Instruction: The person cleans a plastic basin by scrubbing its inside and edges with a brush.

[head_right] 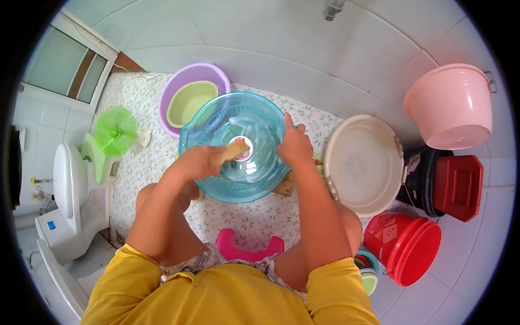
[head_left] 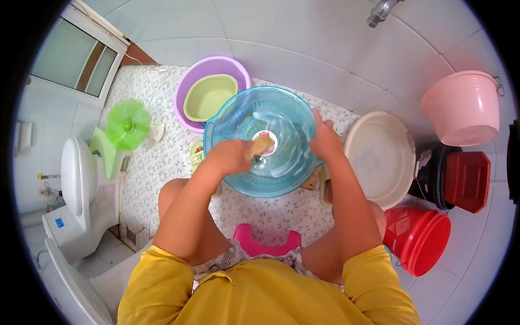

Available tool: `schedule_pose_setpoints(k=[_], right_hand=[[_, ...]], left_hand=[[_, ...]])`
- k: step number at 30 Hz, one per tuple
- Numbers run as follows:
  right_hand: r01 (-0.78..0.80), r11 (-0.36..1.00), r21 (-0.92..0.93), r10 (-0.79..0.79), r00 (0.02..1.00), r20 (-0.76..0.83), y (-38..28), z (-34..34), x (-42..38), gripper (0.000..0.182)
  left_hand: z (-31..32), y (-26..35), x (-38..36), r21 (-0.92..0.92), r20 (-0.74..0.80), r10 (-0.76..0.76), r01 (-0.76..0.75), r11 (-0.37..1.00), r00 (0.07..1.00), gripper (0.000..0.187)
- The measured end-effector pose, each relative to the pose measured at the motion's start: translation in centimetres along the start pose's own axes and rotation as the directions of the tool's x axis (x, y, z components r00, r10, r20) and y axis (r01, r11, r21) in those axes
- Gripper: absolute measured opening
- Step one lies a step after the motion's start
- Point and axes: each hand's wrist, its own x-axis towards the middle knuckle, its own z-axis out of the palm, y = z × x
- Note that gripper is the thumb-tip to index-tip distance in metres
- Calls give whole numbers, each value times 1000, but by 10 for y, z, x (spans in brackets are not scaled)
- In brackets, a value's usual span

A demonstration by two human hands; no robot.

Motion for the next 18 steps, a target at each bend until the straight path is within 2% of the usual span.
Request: schedule_pose_setpoints(k=[1, 2, 4, 8, 10, 11, 13, 17, 18], right_hand=[[-2, 1000, -2, 2, 1000, -2, 2, 1, 2, 81], [9, 1000, -4, -9, 1000, -7, 5, 5, 5, 83], [23, 1000, -8, -24, 1000, -10, 8, 8, 8, 86], [16, 1000, 1, -16, 1000, -18, 12, 8, 9, 84], [-1, 1000, 1, 1, 1000, -8, 14, 8, 8, 83], [-10, 1000, 4, 10, 1000, -1, 15, 8, 8, 83], [-17, 1000, 8, 17, 1000, 4, 15, 6, 7, 82], [-56, 998, -8, 57, 998, 26, 17, 8, 9, 83], [-70, 998, -11, 70, 997, 26, 17, 7, 9, 83]], left_hand=[[1, 2, 3, -87, -159, -37, 23, 996, 987, 51], [4, 4, 8, -89, -160, -36, 22, 996, 987, 51], [11, 5, 21, -128, -400, -80, 30, 991, 913, 62], [13, -3, 28, -78, -295, -63, 42, 996, 954, 66], [12, -2, 14, 0, -134, -57, 57, 998, 989, 64], [10, -2, 6, 1, -133, -56, 57, 998, 990, 64], [2, 0, -10, 0, 141, -15, 16, 1000, 990, 56], [7, -5, -8, -3, 104, 58, -58, 998, 993, 58], [7, 0, -4, -95, -81, 2, -9, 995, 997, 59]])
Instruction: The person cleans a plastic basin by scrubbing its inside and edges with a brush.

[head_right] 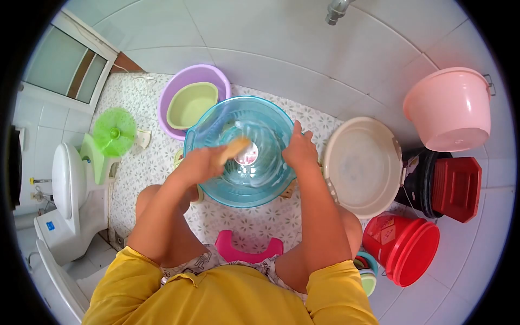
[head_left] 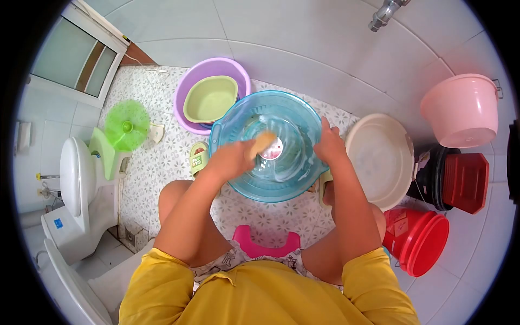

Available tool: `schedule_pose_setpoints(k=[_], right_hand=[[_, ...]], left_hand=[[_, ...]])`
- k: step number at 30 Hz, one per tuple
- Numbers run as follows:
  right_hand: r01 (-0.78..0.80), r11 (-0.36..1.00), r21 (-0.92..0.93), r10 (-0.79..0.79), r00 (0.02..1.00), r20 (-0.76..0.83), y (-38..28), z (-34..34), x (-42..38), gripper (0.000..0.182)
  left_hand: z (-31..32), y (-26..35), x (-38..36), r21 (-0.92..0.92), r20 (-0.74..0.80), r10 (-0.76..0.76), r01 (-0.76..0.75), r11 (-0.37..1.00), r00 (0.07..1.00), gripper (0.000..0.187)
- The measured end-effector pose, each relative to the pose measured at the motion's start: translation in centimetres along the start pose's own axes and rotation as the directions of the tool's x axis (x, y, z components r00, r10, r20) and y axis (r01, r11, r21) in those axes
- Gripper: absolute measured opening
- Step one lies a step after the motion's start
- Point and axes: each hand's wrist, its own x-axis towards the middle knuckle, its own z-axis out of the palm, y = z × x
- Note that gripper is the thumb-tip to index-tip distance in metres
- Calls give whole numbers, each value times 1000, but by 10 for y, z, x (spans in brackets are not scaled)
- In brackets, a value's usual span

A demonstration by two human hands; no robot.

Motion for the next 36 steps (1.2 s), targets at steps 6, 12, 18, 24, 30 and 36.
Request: schedule_pose_setpoints(k=[6, 12, 18, 24, 30, 36], right_hand=[[-83, 996, -13, 83, 997, -5, 0, -3, 1, 83], [-115, 993, -34, 116, 993, 23, 5, -2, 3, 83], [-126, 990, -69, 128, 991, 24, 2, -4, -1, 83], [-148, 987, -55, 150, 988, 28, -1, -5, -2, 85], [-161, 986, -38, 162, 987, 8, 4, 1, 3, 85], [-197, 980, -2, 197, 980, 13, 2, 0, -3, 87]], left_hand=[[14, -2, 38, -23, -296, 7, -14, 1000, 955, 62], [4, -1, 7, 124, -7, -17, 18, 992, 1000, 52], [0, -1, -4, 140, 1, 2, -2, 990, 1000, 53], [5, -2, 29, 65, -293, -10, 30, 997, 956, 53], [4, -9, 14, 120, -24, -42, 45, 992, 999, 54], [-12, -16, 9, 31, -9, -10, 10, 999, 1000, 53]])
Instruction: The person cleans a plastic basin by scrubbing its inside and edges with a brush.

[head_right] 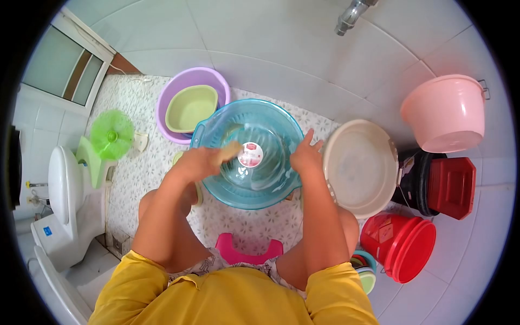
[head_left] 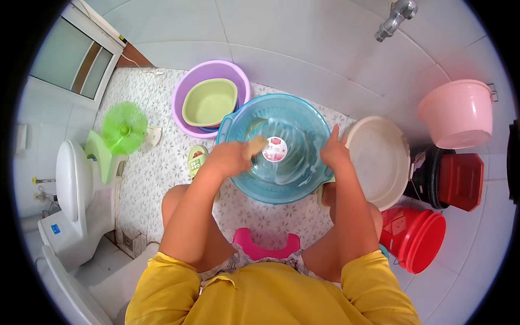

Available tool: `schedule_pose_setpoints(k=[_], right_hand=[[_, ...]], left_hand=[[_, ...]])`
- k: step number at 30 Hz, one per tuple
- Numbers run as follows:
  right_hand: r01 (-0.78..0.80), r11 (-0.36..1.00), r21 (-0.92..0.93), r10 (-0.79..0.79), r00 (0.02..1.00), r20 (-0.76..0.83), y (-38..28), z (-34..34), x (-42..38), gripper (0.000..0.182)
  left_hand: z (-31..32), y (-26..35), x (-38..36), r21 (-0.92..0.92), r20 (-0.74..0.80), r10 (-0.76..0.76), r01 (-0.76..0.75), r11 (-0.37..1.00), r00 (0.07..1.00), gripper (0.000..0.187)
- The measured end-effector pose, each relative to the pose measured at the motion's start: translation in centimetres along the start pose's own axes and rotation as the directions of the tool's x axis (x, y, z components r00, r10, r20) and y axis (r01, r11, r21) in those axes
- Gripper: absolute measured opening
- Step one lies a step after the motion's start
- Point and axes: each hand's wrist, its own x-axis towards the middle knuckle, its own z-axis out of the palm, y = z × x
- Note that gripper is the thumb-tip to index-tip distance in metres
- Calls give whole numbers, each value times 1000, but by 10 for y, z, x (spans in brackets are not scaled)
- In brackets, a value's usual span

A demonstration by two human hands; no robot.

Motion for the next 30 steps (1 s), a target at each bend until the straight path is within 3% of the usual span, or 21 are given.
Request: schedule_pose_setpoints(k=[1, 4, 7, 8, 10, 11, 12, 13, 15, 16, 17, 18, 19, 20, 22, 25, 27, 30], right_hand=[[1, 1000, -2, -1, 1000, -7, -1, -1, -1, 87], [-8, 1000, -1, 8, 1000, 9, -3, -4, -5, 86], [-11, 999, -34, 12, 1000, 29, -12, -17, -13, 85], [62, 996, -62, -60, 997, 38, -18, -29, -25, 82], [135, 987, -90, -130, 990, 60, -29, -36, -41, 79], [236, 968, -83, -233, 972, 43, -33, -35, -45, 75], [335, 939, -76, -334, 942, 23, -34, -34, -46, 70], [336, 939, -70, -336, 942, 22, -34, -30, -44, 70], [492, 867, -75, -497, 852, -165, -30, -16, -33, 63], [493, 867, -68, -497, 851, -168, -28, -11, -28, 63], [471, 878, -85, -476, 838, -267, -24, -9, -21, 63], [448, 888, -99, -452, 815, -362, -21, -6, -14, 63], [452, 888, -90, -452, 818, -356, -19, -6, -8, 63], [458, 886, -73, -447, 804, -391, -16, -7, 0, 63], [467, 882, -55, -443, 785, -434, -12, -8, 18, 64], [420, 906, -45, -390, 791, -471, -8, 0, 38, 63], [349, 937, -12, -343, 914, -216, -5, 4, 44, 62], [369, 927, -59, -367, 867, -336, -4, 12, 41, 61]], left_hand=[[1, -3, 5, -63, -148, -22, 13, 998, 989, 52], [-7, 8, 7, -88, -243, -96, 77, 993, 965, 50], [4, 3, 18, -10, -245, -63, 62, 998, 968, 44], [6, 2, 20, -12, -242, -61, 60, 998, 968, 44], [7, 3, 17, 24, -82, -131, 134, 991, 988, 44], [5, 4, 14, 26, -79, -134, 136, 990, 988, 44], [1, 5, 12, 85, 63, -99, 94, 992, 993, 44], [-3, 6, 10, 139, 205, -73, 45, 989, 976, 45], [-9, 2, -1, 117, 223, -35, 9, 993, 974, 46], [-10, 0, -4, 86, 239, 7, -28, 996, 971, 48], [-8, -1, -3, 93, 237, 1, -24, 995, 971, 48], [-4, -2, 1, -11, 74, 70, -69, 998, 995, 52], [0, -2, 3, -105, -93, 120, -129, 986, 988, 55], [4, 2, 8, -101, -85, 114, -123, 987, 990, 55], [6, 18, 28, -116, -220, 108, -136, 984, 970, 59], [19, 28, 51, 40, -192, 131, -126, 991, 972, 60], [29, 31, 55, -12, -209, 120, -125, 992, 971, 61], [38, 33, 55, -76, -228, 57, -76, 994, 972, 62]])
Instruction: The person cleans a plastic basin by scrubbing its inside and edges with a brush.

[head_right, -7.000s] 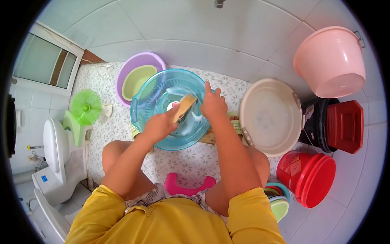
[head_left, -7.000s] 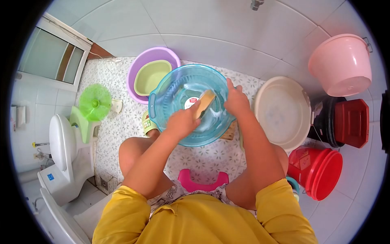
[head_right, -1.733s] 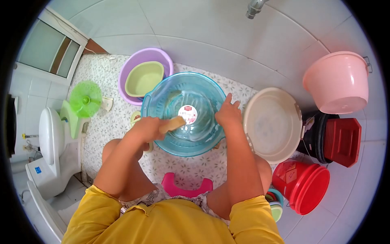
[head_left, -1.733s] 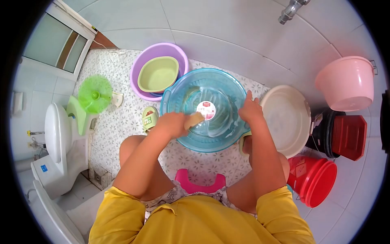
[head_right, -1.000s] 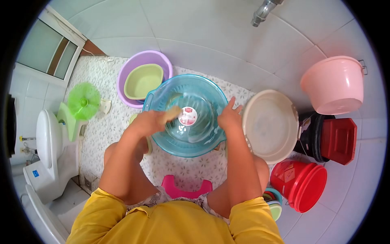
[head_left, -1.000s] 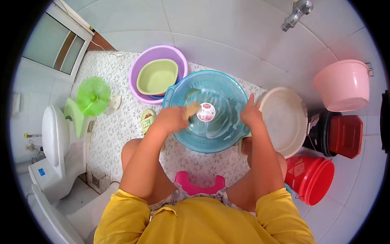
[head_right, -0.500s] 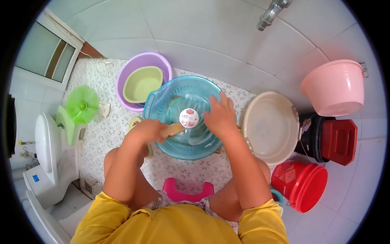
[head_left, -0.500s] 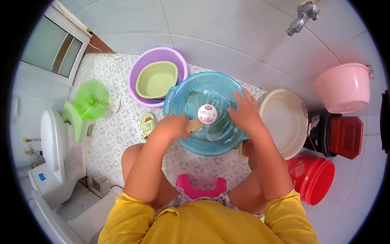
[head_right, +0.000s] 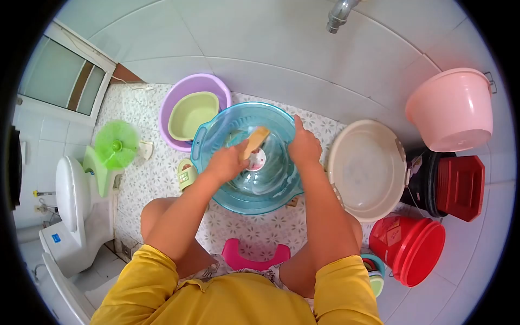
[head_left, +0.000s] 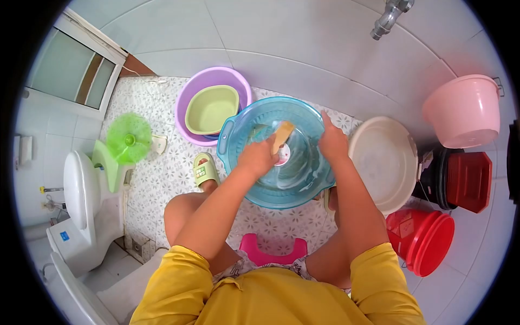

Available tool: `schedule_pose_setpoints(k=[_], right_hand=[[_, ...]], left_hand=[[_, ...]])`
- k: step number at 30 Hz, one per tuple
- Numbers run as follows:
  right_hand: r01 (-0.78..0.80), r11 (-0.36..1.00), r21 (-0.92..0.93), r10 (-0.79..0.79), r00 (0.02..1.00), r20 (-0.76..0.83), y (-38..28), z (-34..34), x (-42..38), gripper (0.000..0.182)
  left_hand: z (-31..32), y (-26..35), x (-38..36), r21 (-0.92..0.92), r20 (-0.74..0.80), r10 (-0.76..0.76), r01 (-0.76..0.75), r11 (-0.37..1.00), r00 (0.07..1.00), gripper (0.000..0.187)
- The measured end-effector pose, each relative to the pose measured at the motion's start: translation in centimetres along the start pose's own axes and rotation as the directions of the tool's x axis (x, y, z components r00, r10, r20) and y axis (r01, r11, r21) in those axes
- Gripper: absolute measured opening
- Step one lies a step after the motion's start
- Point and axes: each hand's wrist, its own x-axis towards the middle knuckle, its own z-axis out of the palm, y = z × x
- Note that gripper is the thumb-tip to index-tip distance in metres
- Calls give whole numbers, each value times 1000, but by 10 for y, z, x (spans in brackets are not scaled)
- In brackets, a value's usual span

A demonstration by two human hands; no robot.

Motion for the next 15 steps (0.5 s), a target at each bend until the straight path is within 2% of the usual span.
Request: schedule_pose_setpoints(k=[1, 2, 3, 4, 5, 7, 11, 14, 15], right_hand=[[3, 1000, 4, -3, 1000, 0, -1, -1, 0, 61], [-45, 999, 4, 45, 997, 68, -2, -3, 0, 64], [-93, 996, -1, 92, 987, 135, -3, -5, 0, 68], [-91, 996, 0, 90, 987, 133, -4, -7, 0, 68], [-92, 996, 6, 91, 986, 143, -5, -8, -2, 68], [-94, 995, 15, 90, 984, 154, -7, -11, -5, 68], [-125, 991, 41, 115, 976, 186, -18, -24, -11, 67], [-129, 990, 49, 118, 974, 195, -18, -22, -11, 66], [-118, 992, 53, 107, 978, 181, -17, -20, -12, 66]], left_hand=[[2, -1, -2, 0, -5, -49, 49, 999, 999, 61], [4, -3, -5, 2, -8, -51, 51, 999, 999, 61], [3, -5, -9, 11, -22, -116, 116, 993, 993, 60], [2, -7, -14, 18, -36, -179, 180, 984, 983, 58], [1, -9, -20, 18, -38, -180, 180, 983, 983, 58], [-13, -1, -41, 146, -33, -308, 310, 939, 951, 57], [-20, -11, -61, 194, 67, -349, 331, 924, 935, 56], [-9, -17, -57, 187, 30, -339, 328, 926, 940, 52], [-4, -15, -54, 155, -24, -315, 315, 937, 949, 53]])
